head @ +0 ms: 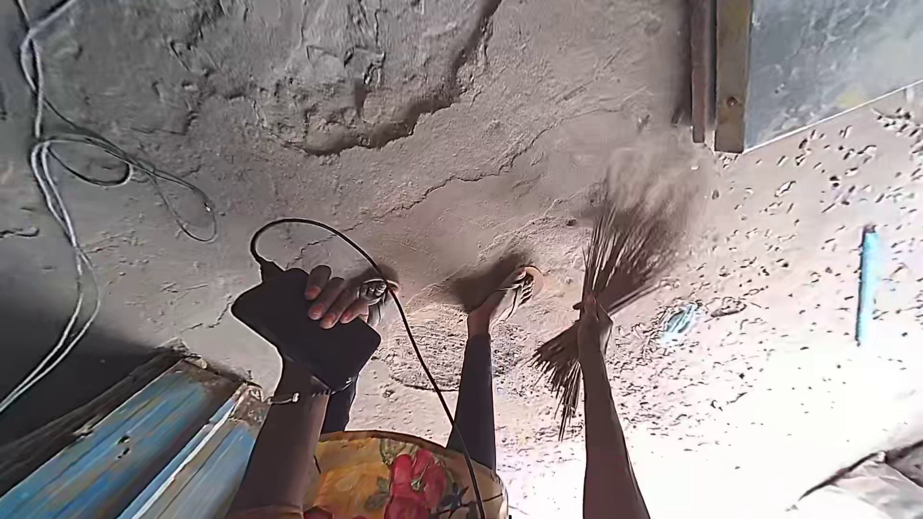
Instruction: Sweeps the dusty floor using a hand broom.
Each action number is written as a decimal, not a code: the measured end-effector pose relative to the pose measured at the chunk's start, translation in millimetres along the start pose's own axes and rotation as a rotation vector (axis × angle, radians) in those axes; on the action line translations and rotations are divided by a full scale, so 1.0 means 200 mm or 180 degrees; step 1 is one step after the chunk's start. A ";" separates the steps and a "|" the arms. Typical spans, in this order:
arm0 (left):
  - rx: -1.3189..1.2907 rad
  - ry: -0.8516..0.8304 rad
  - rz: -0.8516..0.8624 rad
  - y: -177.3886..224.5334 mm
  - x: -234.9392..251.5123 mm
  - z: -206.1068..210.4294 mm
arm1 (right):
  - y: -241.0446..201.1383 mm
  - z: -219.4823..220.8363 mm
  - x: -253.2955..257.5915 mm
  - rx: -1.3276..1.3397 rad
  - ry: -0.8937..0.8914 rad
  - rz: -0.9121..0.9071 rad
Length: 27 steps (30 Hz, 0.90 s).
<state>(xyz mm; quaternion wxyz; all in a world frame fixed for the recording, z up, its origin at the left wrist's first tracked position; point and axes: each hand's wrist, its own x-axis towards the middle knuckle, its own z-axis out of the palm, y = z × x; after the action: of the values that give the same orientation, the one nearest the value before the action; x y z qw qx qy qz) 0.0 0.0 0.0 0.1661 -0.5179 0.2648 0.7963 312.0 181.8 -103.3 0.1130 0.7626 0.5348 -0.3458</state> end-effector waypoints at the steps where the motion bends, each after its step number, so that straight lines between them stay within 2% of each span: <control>1: 0.0219 -0.0155 -0.0183 -0.01 0.00 -0.04 | 0.06 -0.04 -0.06 0.0143 0.0217 0.0102; 2: 0.0487 -0.0487 -0.0401 -0.01 0.02 -0.12 | 0.06 -0.08 -0.13 0.0223 0.0385 0.0148; 3: 0.0782 -0.1121 -0.0759 0.02 0.07 -0.24 | 0.02 -0.10 -0.22 0.0283 0.0489 0.0077; 4: 0.0881 -0.2103 -0.1368 0.08 0.18 -0.39 | -0.04 -0.10 -0.31 0.0332 0.0514 -0.0164; 5: 0.1005 -0.2618 -0.1803 0.09 0.24 -0.46 | -0.12 -0.07 -0.39 0.0330 0.0467 -0.0497; 6: 0.1126 -0.2671 -0.2064 0.07 0.24 -0.48 | -0.22 -0.03 -0.45 0.0287 0.0350 -0.0888; 7: 0.1184 -0.2525 -0.2271 0.04 0.21 -0.48 | -0.33 0.02 -0.47 0.0199 0.0115 -0.1268; 9: 0.1474 -0.2177 -0.2486 -0.06 0.13 -0.47 | -0.53 0.08 -0.40 -0.0418 -0.0869 -0.1676; 11: 0.1844 -0.1876 -0.2597 -0.19 0.04 -0.44 | -0.66 0.06 -0.16 -0.1287 -0.1904 -0.1736; 12: 0.1960 -0.1831 -0.2735 -0.24 0.02 -0.42 | -0.65 0.03 -0.01 -0.1450 -0.2116 -0.1623; 14: 0.2129 -0.1771 -0.3025 -0.35 -0.02 -0.37 | -0.45 -0.09 0.26 -0.1288 -0.1919 -0.1113; 16: 0.2194 -0.1772 -0.3272 -0.46 -0.06 -0.33 | -0.10 -0.28 0.45 -0.0869 -0.1383 -0.0650; 18: 0.2278 -0.1641 -0.3435 -0.58 -0.13 -0.27 | 0.25 -0.45 0.49 -0.0451 -0.0993 -0.0174; 20: 0.2377 -0.1328 -0.3464 -0.72 -0.24 -0.19 | 0.48 -0.55 0.40 0.0162 -0.0488 0.0290; 22: 0.2463 -0.1110 -0.3349 -0.90 -0.37 -0.10 | 0.46 -0.65 0.26 0.0574 0.0064 0.0548; 23: 0.2392 -0.1141 -0.3422 -0.98 -0.43 -0.07 | 0.39 -0.66 0.20 0.0742 0.0378 0.0459; 24: 0.2277 -0.1199 -0.3568 -1.05 -0.49 -0.05 | 0.31 -0.66 0.16 0.0856 0.0462 0.0319; 25: 0.2328 -0.1198 -0.3680 -1.10 -0.52 -0.02 | 0.21 -0.67 0.16 0.0881 0.0237 0.0141; 27: 0.2626 -0.1177 -0.3704 -1.19 -0.60 0.04 | 0.02 -0.71 0.29 0.0547 -0.0846 -0.0285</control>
<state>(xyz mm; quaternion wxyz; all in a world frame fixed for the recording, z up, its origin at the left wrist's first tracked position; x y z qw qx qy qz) 171.3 197.4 53.8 0.7850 -0.3273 0.1929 0.4894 383.3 299.7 -36.9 0.1017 0.6924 0.5171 -0.4929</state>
